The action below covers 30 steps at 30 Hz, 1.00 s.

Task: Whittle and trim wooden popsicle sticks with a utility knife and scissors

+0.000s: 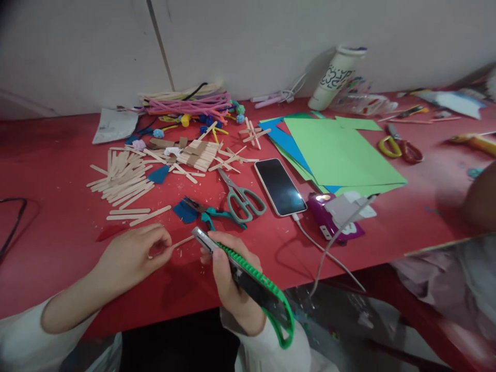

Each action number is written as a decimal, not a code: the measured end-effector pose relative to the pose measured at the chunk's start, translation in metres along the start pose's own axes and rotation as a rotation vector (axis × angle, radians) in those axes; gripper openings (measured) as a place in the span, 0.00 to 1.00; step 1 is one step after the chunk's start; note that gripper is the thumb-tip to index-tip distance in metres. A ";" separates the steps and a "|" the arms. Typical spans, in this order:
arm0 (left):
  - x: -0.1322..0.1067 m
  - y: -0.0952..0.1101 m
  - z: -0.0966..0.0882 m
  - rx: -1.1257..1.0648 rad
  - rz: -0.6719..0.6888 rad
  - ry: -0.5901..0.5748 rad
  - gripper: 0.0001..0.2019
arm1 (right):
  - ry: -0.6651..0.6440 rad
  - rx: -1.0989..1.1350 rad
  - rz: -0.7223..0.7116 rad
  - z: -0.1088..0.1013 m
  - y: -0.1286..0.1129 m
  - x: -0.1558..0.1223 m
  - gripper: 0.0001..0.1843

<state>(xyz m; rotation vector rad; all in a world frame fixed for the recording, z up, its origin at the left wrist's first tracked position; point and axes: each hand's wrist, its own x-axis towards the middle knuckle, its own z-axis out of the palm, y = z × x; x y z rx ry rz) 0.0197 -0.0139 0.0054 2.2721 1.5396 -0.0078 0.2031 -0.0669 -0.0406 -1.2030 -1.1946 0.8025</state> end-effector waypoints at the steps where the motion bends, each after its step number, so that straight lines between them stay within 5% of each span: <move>1: 0.000 0.000 -0.003 -0.083 -0.019 0.004 0.07 | 0.018 0.010 0.011 0.001 0.000 -0.001 0.11; 8: 0.002 0.004 -0.009 -0.914 -0.157 0.003 0.09 | 0.164 0.106 0.001 0.005 0.003 -0.001 0.12; 15: 0.002 0.000 0.005 -0.889 -0.172 0.107 0.16 | 0.130 0.071 -0.091 0.003 0.006 0.001 0.11; 30: 0.003 -0.003 0.009 -0.838 -0.133 0.139 0.08 | 0.090 0.001 -0.101 0.003 0.003 0.001 0.11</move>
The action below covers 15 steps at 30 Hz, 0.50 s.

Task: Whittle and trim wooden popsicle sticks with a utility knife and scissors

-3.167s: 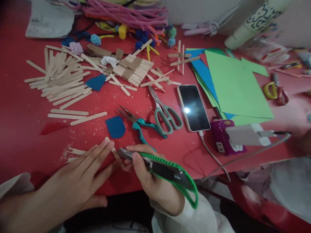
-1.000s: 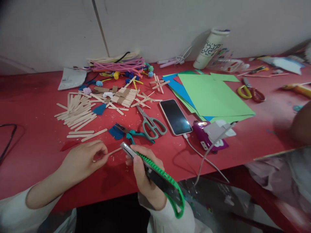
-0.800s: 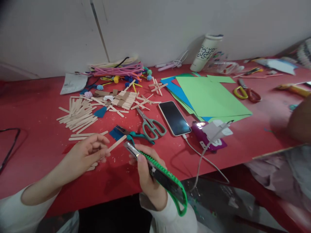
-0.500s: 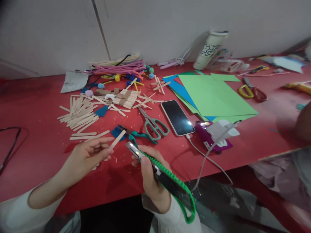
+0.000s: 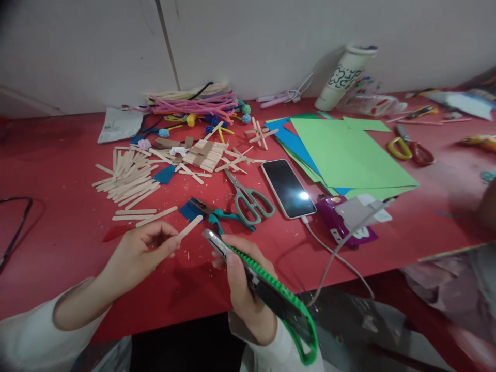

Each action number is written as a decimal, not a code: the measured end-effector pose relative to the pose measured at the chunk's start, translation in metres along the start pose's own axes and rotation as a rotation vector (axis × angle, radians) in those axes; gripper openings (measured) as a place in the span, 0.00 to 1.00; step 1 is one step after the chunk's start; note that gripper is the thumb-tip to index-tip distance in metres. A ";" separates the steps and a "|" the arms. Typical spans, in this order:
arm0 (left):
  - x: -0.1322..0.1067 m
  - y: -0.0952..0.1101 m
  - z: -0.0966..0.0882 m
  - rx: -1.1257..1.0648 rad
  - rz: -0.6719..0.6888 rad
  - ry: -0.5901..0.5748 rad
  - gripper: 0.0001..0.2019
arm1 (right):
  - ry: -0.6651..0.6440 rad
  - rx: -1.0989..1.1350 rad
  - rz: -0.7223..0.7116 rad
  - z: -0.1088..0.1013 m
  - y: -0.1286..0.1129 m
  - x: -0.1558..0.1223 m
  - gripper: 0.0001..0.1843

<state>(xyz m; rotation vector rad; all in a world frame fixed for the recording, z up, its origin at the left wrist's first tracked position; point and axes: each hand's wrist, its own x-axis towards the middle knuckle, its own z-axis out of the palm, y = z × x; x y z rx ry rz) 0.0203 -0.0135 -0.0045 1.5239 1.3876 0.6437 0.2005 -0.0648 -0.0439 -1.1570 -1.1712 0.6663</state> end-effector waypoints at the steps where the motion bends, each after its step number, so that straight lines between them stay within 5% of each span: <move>1: 0.001 -0.001 0.000 -0.062 -0.027 -0.022 0.09 | -0.001 -0.002 -0.003 0.000 0.000 0.000 0.11; 9: 0.003 -0.008 0.006 -0.889 -0.269 -0.327 0.09 | 0.037 0.065 -0.007 0.010 -0.007 -0.006 0.12; 15: 0.002 -0.008 0.007 -1.088 -0.394 -0.414 0.12 | -0.110 0.031 -0.066 0.019 -0.020 0.002 0.12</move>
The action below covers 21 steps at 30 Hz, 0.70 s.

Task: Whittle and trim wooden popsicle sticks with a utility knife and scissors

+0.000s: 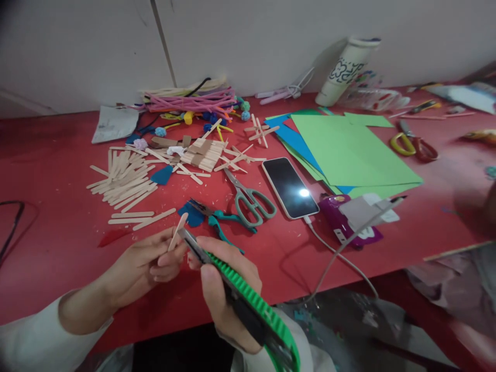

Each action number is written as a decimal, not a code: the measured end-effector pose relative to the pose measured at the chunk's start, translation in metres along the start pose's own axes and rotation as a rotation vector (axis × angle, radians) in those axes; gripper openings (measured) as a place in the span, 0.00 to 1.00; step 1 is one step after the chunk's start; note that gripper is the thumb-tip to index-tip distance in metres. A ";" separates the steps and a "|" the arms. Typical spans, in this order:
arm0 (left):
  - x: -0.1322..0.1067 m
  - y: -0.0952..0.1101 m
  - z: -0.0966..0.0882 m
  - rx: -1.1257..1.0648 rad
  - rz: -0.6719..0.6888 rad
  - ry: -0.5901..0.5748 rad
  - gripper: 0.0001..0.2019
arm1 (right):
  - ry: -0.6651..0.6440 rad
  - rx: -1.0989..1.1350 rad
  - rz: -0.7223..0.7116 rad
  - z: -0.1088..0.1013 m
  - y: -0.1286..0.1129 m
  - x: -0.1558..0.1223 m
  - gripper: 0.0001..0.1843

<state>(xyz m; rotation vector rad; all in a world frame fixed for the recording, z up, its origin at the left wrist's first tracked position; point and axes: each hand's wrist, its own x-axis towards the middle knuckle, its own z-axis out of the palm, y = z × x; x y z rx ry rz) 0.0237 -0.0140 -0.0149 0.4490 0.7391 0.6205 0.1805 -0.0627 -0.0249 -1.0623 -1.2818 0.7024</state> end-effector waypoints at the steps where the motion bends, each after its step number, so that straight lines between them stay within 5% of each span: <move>1: 0.000 0.000 -0.001 -0.012 -0.023 -0.012 0.13 | -0.030 -0.001 0.003 0.001 0.000 0.002 0.12; 6: -0.002 -0.001 -0.003 0.050 -0.057 -0.065 0.14 | -0.080 0.003 0.037 0.002 0.002 0.006 0.13; 14: 0.002 0.000 -0.001 0.159 -0.020 0.027 0.04 | 0.063 0.047 0.120 0.000 0.007 -0.002 0.12; 21: 0.000 -0.001 0.001 0.528 0.243 0.215 0.10 | 0.092 0.056 0.192 0.002 0.000 -0.003 0.12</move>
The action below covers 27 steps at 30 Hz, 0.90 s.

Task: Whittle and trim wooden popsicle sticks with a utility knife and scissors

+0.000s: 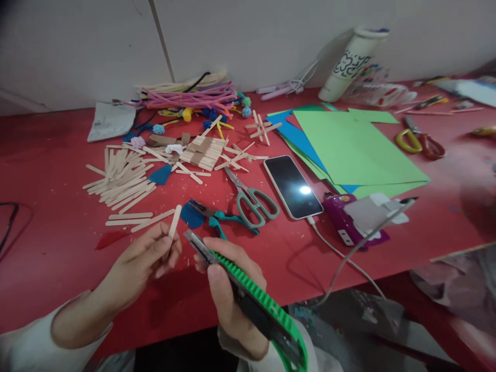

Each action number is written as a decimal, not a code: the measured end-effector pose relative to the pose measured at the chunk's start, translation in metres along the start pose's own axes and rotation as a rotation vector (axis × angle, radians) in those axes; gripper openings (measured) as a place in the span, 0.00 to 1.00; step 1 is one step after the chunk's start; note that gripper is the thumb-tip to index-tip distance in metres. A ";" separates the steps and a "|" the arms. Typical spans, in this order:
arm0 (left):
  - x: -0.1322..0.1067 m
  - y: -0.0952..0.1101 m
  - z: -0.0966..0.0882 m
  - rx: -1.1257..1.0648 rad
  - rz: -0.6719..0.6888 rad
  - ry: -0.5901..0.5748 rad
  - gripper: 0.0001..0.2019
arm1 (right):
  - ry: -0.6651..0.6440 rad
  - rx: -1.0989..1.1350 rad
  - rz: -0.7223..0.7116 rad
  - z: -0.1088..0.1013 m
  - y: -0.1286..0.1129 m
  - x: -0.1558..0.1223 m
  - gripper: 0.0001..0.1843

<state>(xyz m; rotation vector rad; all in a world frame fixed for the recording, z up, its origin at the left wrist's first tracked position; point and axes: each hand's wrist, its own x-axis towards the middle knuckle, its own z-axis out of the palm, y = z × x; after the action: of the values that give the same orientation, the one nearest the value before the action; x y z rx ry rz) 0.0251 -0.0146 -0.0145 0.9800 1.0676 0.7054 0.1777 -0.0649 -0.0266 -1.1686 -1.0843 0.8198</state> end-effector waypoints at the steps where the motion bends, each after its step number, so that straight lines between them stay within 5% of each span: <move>1: -0.001 0.000 0.000 0.058 0.018 0.011 0.11 | -0.034 -0.016 -0.014 -0.001 -0.001 0.000 0.12; 6: -0.002 -0.001 0.001 0.097 0.059 0.020 0.10 | -0.174 -0.020 -0.120 -0.003 0.000 0.003 0.14; 14: 0.000 0.000 -0.001 -0.025 0.031 -0.078 0.11 | -0.147 -0.171 -0.172 0.000 0.010 0.002 0.15; 21: 0.002 -0.001 -0.002 0.009 0.010 0.067 0.12 | -0.139 -0.193 -0.188 -0.001 0.010 0.003 0.14; 27: 0.002 0.000 -0.001 -0.023 0.043 0.020 0.09 | -0.078 -0.213 -0.191 0.001 0.009 0.002 0.13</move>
<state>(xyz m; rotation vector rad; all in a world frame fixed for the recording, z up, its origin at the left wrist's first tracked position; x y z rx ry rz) 0.0252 -0.0121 -0.0154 0.9802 1.0564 0.7629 0.1782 -0.0606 -0.0352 -1.1947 -1.3513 0.6166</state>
